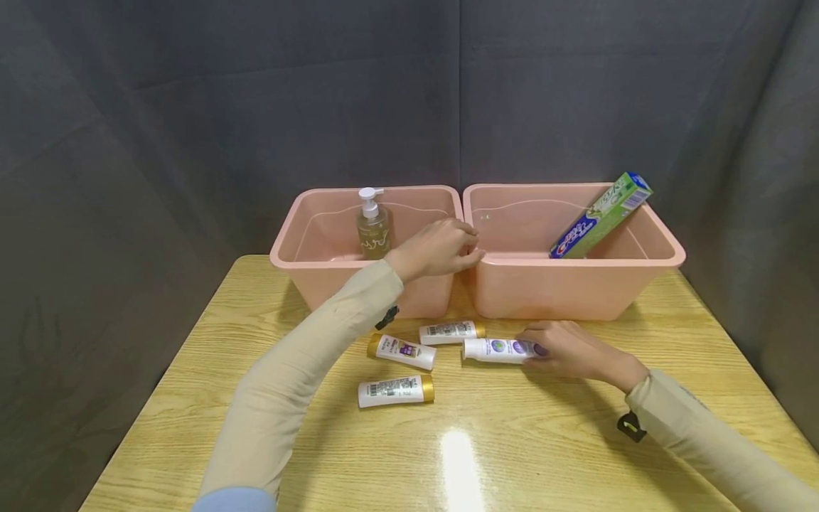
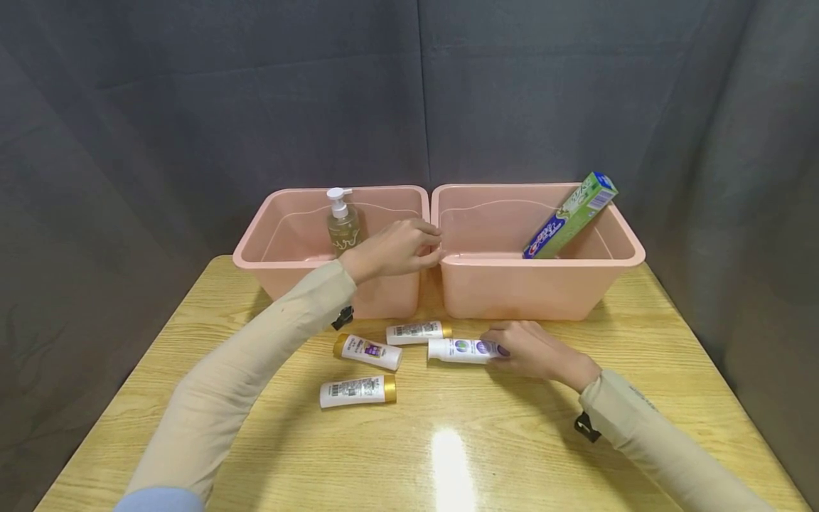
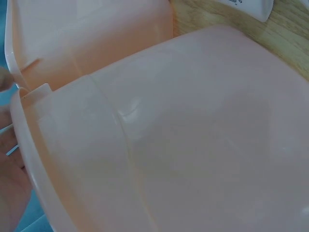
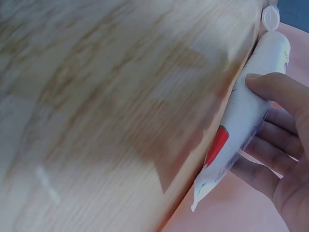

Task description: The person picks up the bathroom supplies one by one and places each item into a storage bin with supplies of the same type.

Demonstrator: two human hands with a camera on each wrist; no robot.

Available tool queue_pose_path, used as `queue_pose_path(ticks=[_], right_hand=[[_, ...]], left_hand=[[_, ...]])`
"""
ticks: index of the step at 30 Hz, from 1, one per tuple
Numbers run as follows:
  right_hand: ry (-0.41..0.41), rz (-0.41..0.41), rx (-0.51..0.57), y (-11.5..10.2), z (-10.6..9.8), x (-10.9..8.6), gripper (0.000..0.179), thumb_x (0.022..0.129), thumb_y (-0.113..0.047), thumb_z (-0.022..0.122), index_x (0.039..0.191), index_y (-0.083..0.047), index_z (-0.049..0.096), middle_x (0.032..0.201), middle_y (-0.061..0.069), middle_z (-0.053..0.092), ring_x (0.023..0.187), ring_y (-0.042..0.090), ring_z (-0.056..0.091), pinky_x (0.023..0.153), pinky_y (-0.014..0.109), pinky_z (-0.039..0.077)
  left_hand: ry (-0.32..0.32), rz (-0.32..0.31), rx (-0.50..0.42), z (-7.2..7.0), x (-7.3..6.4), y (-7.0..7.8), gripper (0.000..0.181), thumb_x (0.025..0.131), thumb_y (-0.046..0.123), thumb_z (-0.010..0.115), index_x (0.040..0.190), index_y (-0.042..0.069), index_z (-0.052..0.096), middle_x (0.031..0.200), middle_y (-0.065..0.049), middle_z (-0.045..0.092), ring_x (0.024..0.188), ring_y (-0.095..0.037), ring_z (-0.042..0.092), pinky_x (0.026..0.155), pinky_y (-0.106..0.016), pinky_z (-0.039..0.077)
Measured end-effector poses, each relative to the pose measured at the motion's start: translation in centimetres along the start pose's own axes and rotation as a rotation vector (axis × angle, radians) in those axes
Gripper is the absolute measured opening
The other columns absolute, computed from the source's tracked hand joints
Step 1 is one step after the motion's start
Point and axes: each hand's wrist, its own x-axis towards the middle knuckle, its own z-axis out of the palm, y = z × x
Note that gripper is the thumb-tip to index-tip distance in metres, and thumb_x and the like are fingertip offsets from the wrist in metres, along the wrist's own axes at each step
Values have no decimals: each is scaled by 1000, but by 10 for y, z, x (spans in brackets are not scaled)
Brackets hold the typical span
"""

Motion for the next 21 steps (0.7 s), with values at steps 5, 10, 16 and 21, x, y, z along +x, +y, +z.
queue_pose_path(ticks=[5, 10, 16, 21], right_hand=[[6, 3, -4, -1, -5, 0, 34, 75, -19, 85, 104, -5, 73, 86, -2, 65, 67, 5, 52, 54, 21, 46], [24, 3, -12, -2, -11, 1, 34, 74, -15, 86, 103, -6, 73, 83, -4, 62, 66, 5, 51, 54, 21, 45], [43, 3, -30, -3, -17, 2, 33, 73, -16, 86, 102, -8, 73, 79, -7, 56, 63, 0, 45, 51, 20, 42], [87, -34, -52, -1, -20, 3, 34, 70, -14, 87, 100, -8, 73, 85, -3, 60, 64, 0, 45, 52, 21, 43]], left_hand=[[-7, -3, -1, 0, 0, 0, 29, 100, 23, 55, 74, 11, 61, 80, -2, 61, 71, -14, 55, 66, -25, 47], [-4, 0, 11, 0, 0, 0, 29, 100, 23, 55, 75, 10, 62, 81, -2, 62, 71, -14, 55, 68, -26, 48], [1, -2, 12, -1, 0, 2, 29, 100, 23, 55, 75, 10, 62, 82, -3, 62, 72, -14, 56, 68, -26, 48], [6, -4, 10, -2, -1, 3, 29, 100, 23, 56, 75, 10, 61, 81, -3, 62, 71, -14, 55, 67, -27, 48]])
